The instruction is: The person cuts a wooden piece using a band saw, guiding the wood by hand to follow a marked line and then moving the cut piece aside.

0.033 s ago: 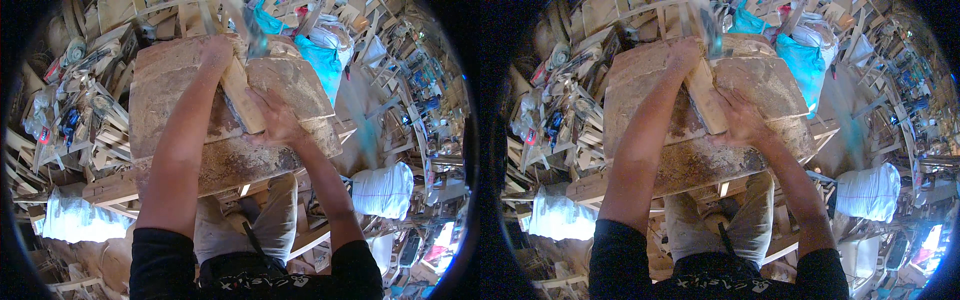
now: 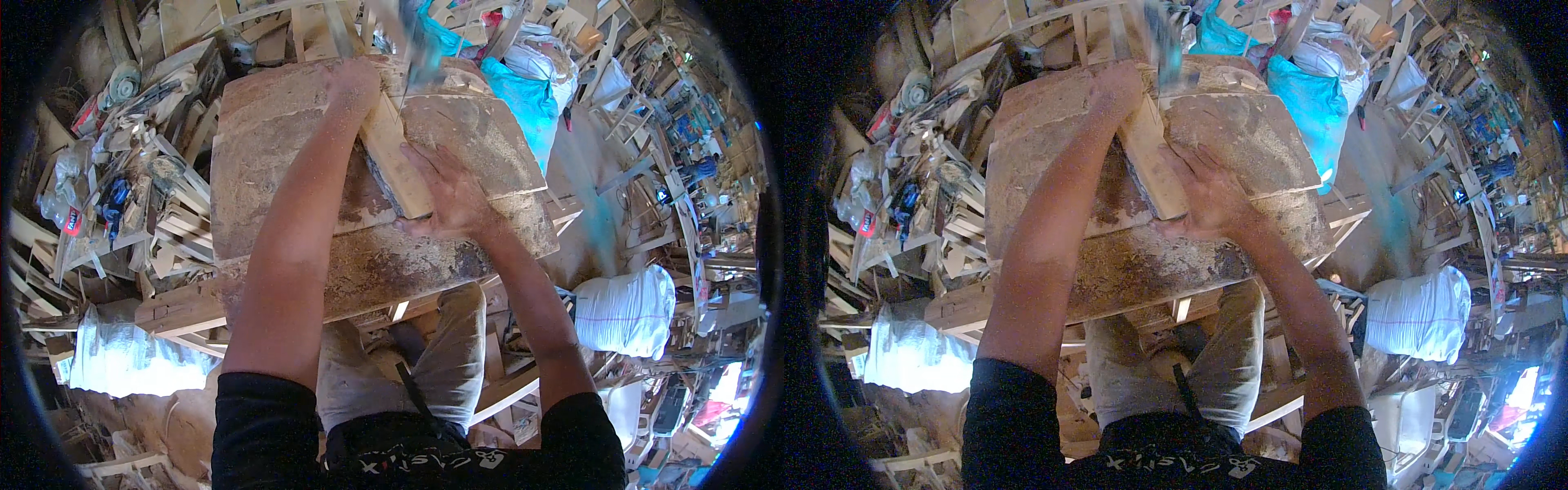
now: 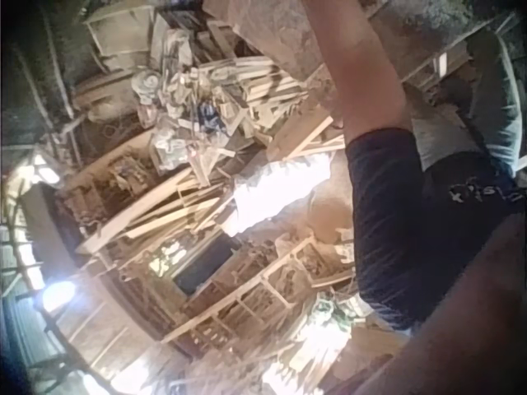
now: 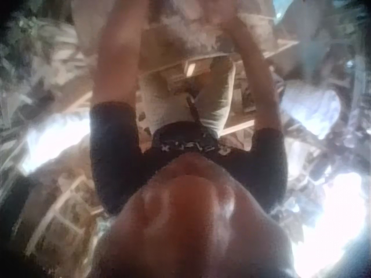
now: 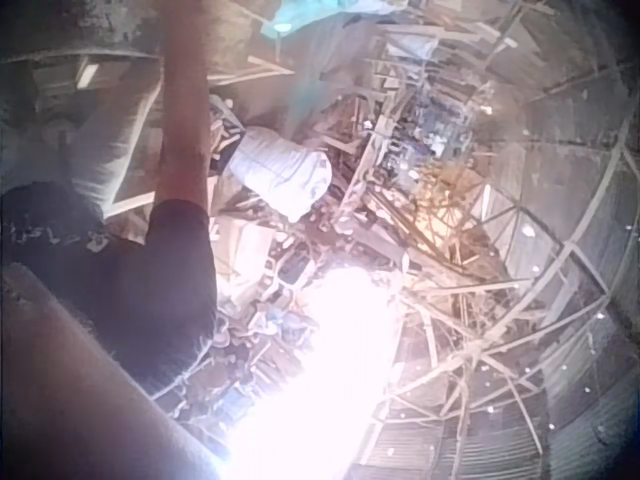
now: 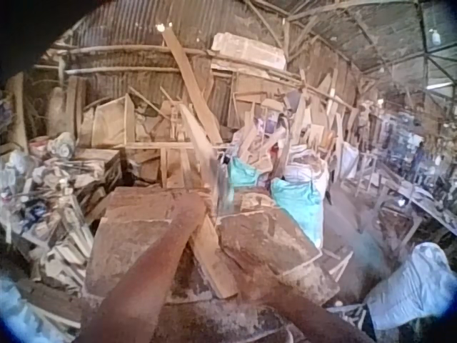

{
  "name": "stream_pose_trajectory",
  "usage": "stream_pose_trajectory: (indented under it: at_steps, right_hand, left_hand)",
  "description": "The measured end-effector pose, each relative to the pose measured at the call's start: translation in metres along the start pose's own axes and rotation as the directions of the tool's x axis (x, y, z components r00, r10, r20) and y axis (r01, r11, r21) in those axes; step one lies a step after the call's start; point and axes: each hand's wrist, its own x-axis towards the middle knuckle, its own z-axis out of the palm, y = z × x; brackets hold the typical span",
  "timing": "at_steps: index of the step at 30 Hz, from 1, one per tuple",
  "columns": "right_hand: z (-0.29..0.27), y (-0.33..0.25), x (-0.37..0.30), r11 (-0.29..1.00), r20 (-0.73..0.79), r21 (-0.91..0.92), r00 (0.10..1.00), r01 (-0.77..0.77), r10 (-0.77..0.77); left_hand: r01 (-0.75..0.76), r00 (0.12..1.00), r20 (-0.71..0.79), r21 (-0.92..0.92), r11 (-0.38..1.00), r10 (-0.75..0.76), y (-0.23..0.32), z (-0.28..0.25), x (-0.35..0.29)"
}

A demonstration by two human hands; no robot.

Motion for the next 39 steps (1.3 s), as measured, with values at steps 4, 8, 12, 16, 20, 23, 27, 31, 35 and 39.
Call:
stream_pose_trajectory:
  at_steps: [4, 8, 12, 16, 20, 23, 27, 31, 35, 39]
  right_hand:
    - [0.000, 0.001, -0.001, 1.000, -0.012, 0.018, 1.000, 0.013, -0.012]
    - [0.002, 0.000, 0.002, 1.000, -0.003, 0.008, 1.000, 0.000, 0.000]
    - [-0.002, -0.002, 0.001, 0.997, 0.050, -0.014, 0.995, -0.080, 0.081]
    - [-0.003, -0.002, 0.004, 1.000, 0.022, 0.010, 0.999, -0.025, 0.024]
    - [-0.001, -0.002, 0.004, 0.999, 0.007, 0.019, 1.000, -0.031, 0.031]
    - [-0.001, 0.001, 0.002, 0.999, 0.012, 0.005, 0.999, -0.051, 0.051]
    - [-0.003, -0.006, 0.007, 0.999, 0.013, -0.012, 0.999, -0.048, 0.048]
    - [-0.002, 0.001, 0.001, 0.997, 0.015, 0.023, 0.998, -0.068, 0.068]
    - [0.001, -0.007, 0.011, 0.999, 0.034, -0.002, 0.998, -0.051, 0.051]
    - [-0.004, -0.009, 0.005, 0.992, 0.074, -0.069, 0.991, -0.106, 0.111]
  left_hand:
    - [-0.006, 1.000, -0.029, 0.022, 1.000, 0.006, 0.002, -0.005, 0.000]
    - [0.015, 0.999, 0.033, 0.003, 1.000, -0.015, -0.002, -0.003, 0.005]
    - [0.090, 0.978, 0.195, -0.041, 0.995, -0.080, 0.014, -0.021, 0.002]
    - [0.009, 0.995, 0.101, 0.002, 1.000, -0.009, 0.000, -0.012, 0.006]
    - [-0.027, 0.992, 0.121, 0.002, 1.000, 0.026, -0.003, 0.000, 0.012]
    - [0.028, 0.987, 0.159, -0.022, 0.999, -0.024, 0.005, -0.001, 0.014]
    - [0.061, 0.988, 0.145, -0.003, 0.998, -0.060, -0.004, 0.007, 0.016]
    - [0.083, 0.979, 0.189, -0.004, 0.997, -0.081, 0.019, -0.016, 0.008]
    - [0.061, 0.996, 0.056, 0.053, 0.997, -0.064, 0.009, -0.039, -0.015]
    - [0.089, 0.984, 0.162, -0.060, 0.994, -0.078, 0.027, -0.050, -0.052]
